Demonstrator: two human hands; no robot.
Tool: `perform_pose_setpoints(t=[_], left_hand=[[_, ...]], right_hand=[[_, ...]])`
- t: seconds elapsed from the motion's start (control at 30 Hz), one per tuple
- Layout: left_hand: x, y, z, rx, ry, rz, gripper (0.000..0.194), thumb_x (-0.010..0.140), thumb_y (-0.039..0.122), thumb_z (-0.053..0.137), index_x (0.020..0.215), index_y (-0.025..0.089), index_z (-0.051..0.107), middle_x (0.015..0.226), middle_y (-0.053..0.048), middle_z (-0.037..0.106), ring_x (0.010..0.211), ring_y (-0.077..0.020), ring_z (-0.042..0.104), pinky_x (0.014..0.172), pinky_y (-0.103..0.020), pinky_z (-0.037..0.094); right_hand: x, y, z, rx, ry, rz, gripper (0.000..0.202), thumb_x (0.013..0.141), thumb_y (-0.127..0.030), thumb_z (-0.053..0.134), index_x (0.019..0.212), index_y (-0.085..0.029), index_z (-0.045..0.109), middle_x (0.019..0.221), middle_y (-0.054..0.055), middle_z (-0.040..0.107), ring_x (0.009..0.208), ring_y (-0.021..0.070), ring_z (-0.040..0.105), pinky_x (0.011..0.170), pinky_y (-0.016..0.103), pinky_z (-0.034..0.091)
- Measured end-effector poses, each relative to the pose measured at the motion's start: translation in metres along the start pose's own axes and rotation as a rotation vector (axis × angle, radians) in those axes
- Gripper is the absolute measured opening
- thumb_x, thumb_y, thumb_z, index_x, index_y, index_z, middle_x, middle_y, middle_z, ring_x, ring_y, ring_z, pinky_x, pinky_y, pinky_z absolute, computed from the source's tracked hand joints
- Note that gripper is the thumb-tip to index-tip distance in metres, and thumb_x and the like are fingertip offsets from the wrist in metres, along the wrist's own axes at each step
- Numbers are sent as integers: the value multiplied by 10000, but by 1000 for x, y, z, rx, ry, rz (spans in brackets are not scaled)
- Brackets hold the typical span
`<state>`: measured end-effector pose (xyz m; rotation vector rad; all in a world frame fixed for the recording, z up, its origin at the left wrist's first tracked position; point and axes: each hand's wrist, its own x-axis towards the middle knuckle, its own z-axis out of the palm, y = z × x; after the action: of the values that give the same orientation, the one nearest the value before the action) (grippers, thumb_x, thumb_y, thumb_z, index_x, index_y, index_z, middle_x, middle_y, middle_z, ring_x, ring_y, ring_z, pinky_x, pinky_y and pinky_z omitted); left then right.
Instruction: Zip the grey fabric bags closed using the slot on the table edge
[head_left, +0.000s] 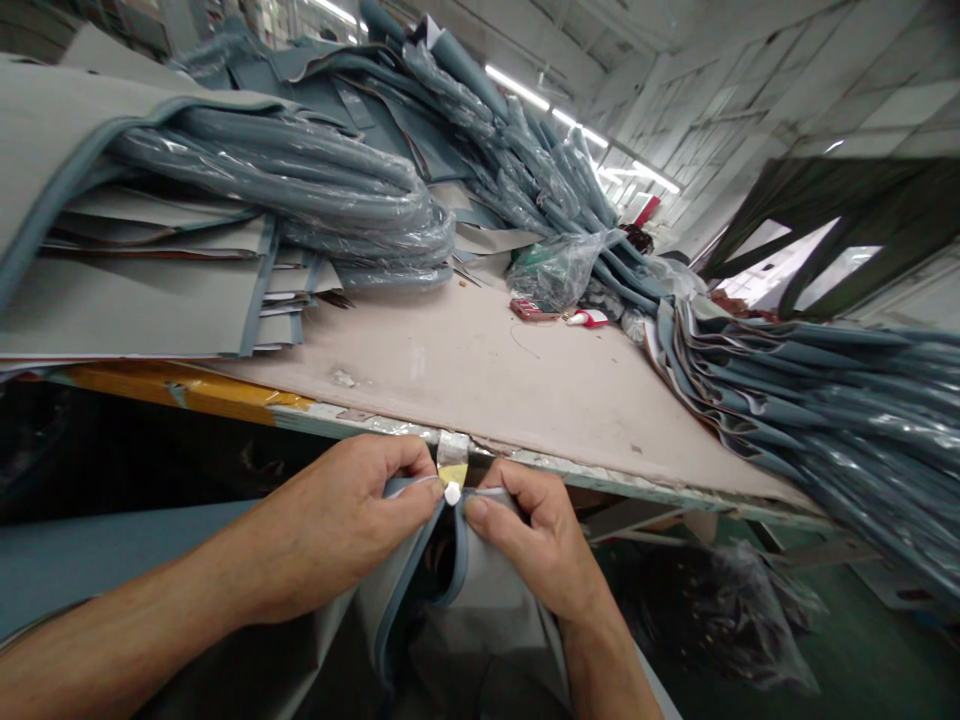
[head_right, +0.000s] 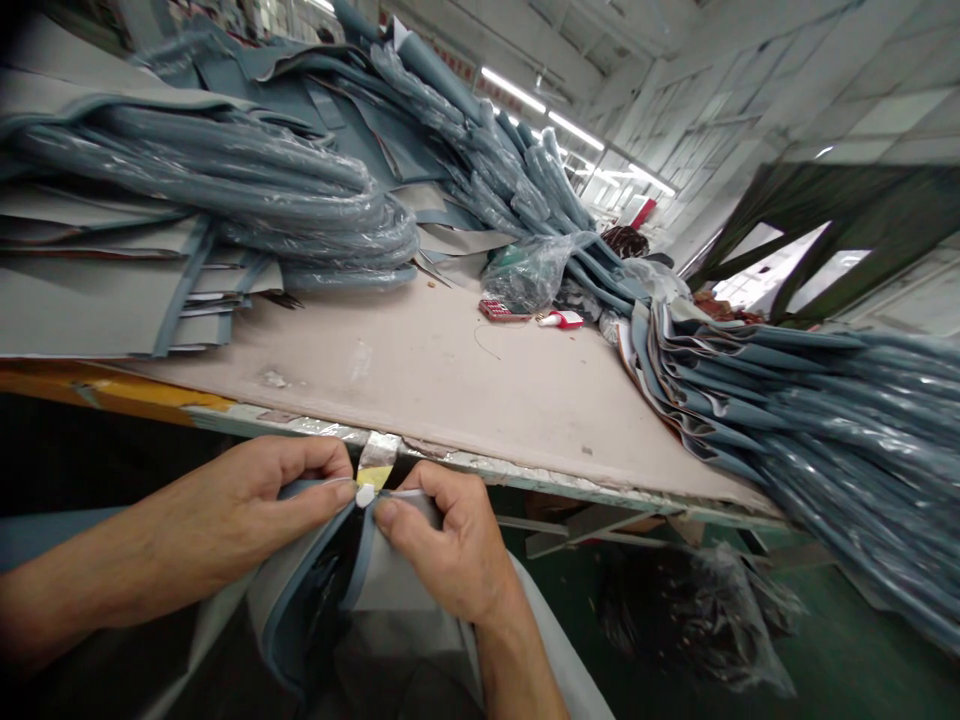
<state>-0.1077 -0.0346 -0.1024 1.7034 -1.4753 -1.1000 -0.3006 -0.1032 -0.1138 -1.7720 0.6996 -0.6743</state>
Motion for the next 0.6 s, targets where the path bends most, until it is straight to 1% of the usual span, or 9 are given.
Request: perform_pose_setpoints(t=[0.23, 0.47, 0.6], left_hand=[[2, 2, 0, -11, -1, -8, 419, 790, 600, 455, 722, 200, 560, 598, 51, 385, 581, -137, 342, 519, -264, 251], [2, -1, 1, -52, 15, 25, 402, 831, 578, 467, 711, 199, 527, 609, 58, 381, 584, -130, 340, 527, -254, 250], [0, -1, 1, -77, 19, 34, 392, 844, 565, 477, 723, 198, 537, 623, 56, 406, 596, -132, 362, 534, -250, 272]], right_hand=[[2, 2, 1, 49, -5, 25, 288, 860, -348, 667, 681, -172, 526, 619, -54, 407, 585, 93, 316, 535, 231, 261], [2, 4, 1, 44, 21, 2, 291, 855, -345, 681, 675, -172, 532, 617, -55, 423, 587, 92, 321, 540, 224, 278], [3, 3, 2, 36, 25, 5, 281, 854, -333, 677, 672, -173, 534, 618, -53, 430, 592, 94, 336, 538, 223, 284]])
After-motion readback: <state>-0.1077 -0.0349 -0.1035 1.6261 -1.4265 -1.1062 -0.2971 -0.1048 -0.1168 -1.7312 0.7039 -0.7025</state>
